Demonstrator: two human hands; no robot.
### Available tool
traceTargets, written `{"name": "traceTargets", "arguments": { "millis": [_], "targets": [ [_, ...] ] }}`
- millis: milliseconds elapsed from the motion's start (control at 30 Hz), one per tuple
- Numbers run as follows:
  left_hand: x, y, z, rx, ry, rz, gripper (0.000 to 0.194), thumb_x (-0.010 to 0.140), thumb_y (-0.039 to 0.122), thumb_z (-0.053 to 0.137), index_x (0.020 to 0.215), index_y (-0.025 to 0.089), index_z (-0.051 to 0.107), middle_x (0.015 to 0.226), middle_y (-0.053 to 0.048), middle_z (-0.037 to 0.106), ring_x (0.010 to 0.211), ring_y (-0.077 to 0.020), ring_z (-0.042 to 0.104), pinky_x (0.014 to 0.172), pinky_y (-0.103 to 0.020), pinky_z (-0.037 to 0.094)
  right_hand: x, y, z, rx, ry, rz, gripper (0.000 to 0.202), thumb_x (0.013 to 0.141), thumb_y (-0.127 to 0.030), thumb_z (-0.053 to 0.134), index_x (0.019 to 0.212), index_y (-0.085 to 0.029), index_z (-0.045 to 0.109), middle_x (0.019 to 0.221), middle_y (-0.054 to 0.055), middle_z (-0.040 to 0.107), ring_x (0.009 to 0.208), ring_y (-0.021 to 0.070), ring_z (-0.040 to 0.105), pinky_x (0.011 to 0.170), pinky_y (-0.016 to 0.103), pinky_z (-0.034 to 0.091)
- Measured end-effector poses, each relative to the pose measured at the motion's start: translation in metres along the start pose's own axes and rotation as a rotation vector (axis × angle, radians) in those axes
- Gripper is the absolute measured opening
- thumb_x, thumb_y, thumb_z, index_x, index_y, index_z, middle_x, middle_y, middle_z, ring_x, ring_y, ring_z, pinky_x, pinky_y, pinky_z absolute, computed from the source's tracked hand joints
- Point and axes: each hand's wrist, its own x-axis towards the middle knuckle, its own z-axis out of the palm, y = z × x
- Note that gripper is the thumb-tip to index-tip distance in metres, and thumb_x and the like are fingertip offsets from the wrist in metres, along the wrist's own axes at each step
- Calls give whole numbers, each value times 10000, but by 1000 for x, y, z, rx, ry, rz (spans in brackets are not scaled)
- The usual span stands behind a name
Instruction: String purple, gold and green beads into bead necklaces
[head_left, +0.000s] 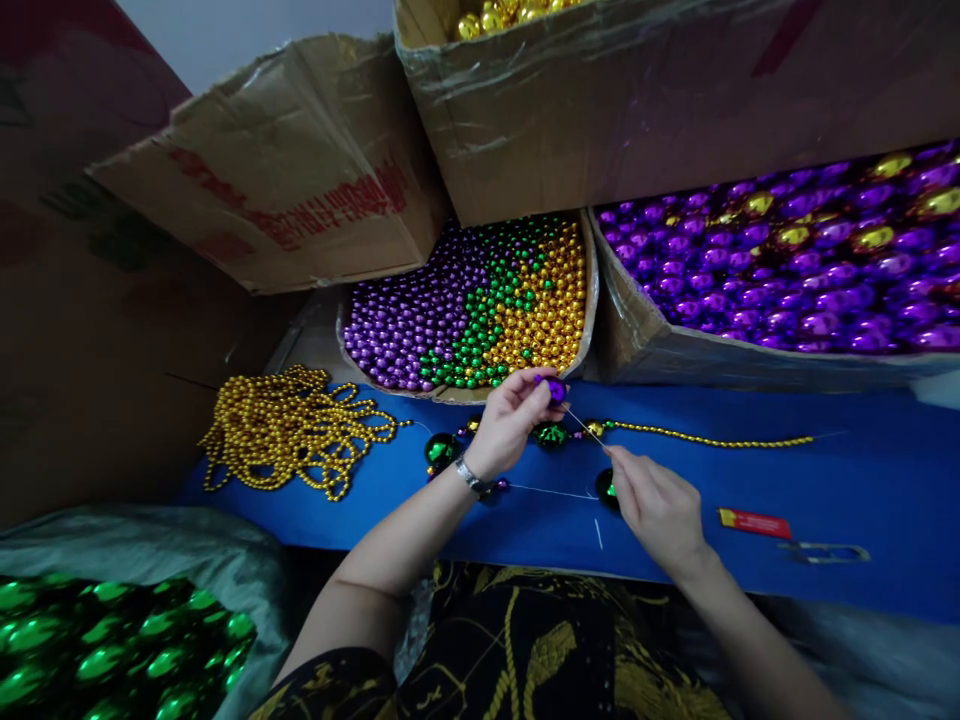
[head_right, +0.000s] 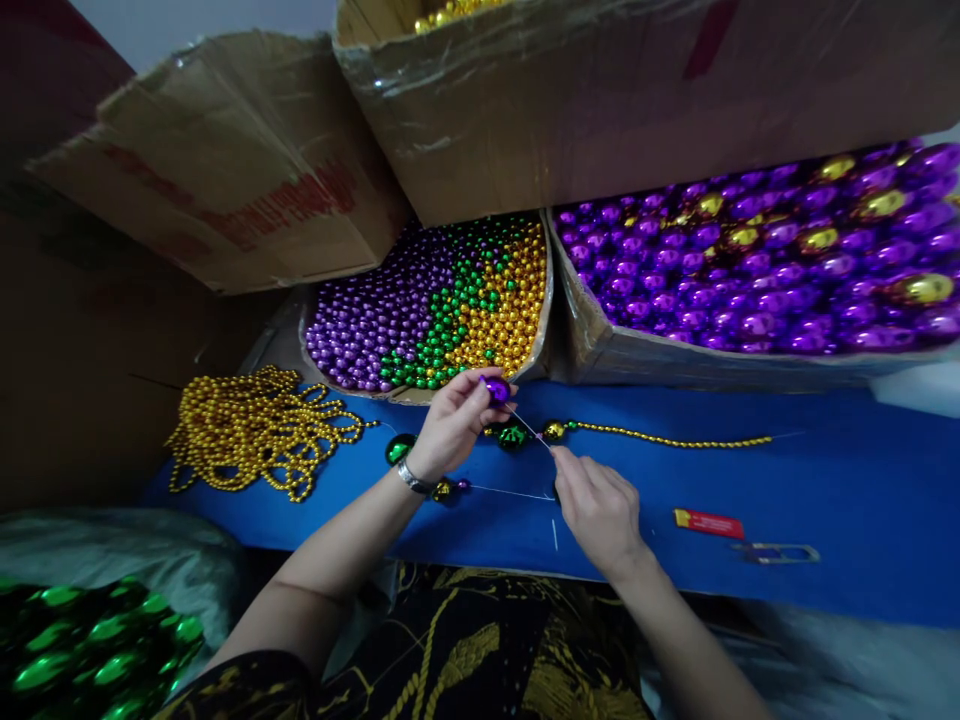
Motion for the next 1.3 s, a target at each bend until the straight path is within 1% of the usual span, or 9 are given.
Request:
{"name": "traceTargets", "arguments": {
  "millis": [167, 333, 567, 700, 833, 967, 1067, 1200, 1300],
  "targets": [
    [-5, -6, 1, -2, -33, -34, 413, 782, 403, 746, 1092, 155, 629, 988, -93, 711, 799, -147, 688, 725, -263, 557, 2, -1, 1, 152, -25, 51, 225, 966, -143, 451, 1099, -151, 631, 956, 45, 736, 796, 123, 701, 714, 219, 523],
    [-5, -3, -2, -9, -28, -29, 415, 771, 403, 757, 1073, 149, 628, 964, -93, 713, 767, -147, 687, 710, -262, 550, 1, 0, 2, 64, -1, 12, 214, 960, -156, 475, 1090, -145, 645, 849, 40, 732, 681, 123, 679, 671, 231, 505],
    [-14, -12, -5, 118, -58, 17, 414, 786, 395, 741, 1098, 151, 622, 961, -92, 699, 839, -160, 670, 754, -279, 551, 2, -4, 4, 82, -6, 3, 193, 959, -143, 483, 1095, -136, 621, 899, 50, 731, 743, 138, 696, 698, 235, 508],
    [-2, 3, -17, 458, -183, 137, 422, 890, 449, 588, 1197, 160, 582, 1111, -133, 671, 910, -183, 655, 751, -290, 536, 3, -3, 2, 210, -26, 52, 189, 968, -143, 464, 1092, -142, 606, 951, 49, 729, 818, 129, 703, 738, 214, 522],
    [44, 26, -30, 1331, -52, 417, 261, 936, 273, 488, 1120, 139, 615, 1108, -138, 660, 1020, -227, 600, 902, -373, 483, 3, 2, 3, 119, 38, 66, 157, 963, -172, 485, 1020, -138, 627, 894, 54, 725, 769, 143, 701, 694, 228, 522],
    [83, 29, -29, 2001, -194, 267, 245, 879, 101, 443, 1013, 123, 647, 1001, -154, 678, 1040, -290, 580, 815, -382, 493, 3, 3, 5, 69, 63, 34, 158, 957, -170, 495, 1014, -122, 635, 873, 67, 722, 742, 148, 695, 685, 230, 519],
    [89, 27, -26, 2068, -175, 268, 297, 878, 90, 408, 1053, 146, 642, 1002, -137, 686, 1032, -285, 587, 770, -353, 492, 2, 3, 5, 61, 64, 42, 167, 961, -172, 485, 1006, -124, 638, 869, 67, 723, 734, 142, 691, 685, 223, 517],
    [82, 29, -32, 1904, -58, 263, 353, 903, 164, 433, 1217, 218, 583, 1068, -71, 689, 980, -221, 613, 778, -300, 489, 1, 5, 5, 54, 54, 62, 188, 970, -181, 464, 994, -130, 643, 879, 65, 728, 722, 136, 690, 678, 222, 519],
    [79, 28, -36, 1933, -164, 246, 290, 900, 231, 483, 1156, 230, 620, 1091, -67, 675, 1030, -239, 587, 785, -303, 494, 2, 6, 6, 62, 51, 63, 201, 970, -177, 455, 991, -126, 649, 874, 67, 729, 718, 137, 691, 674, 223, 523]
  ]
}}
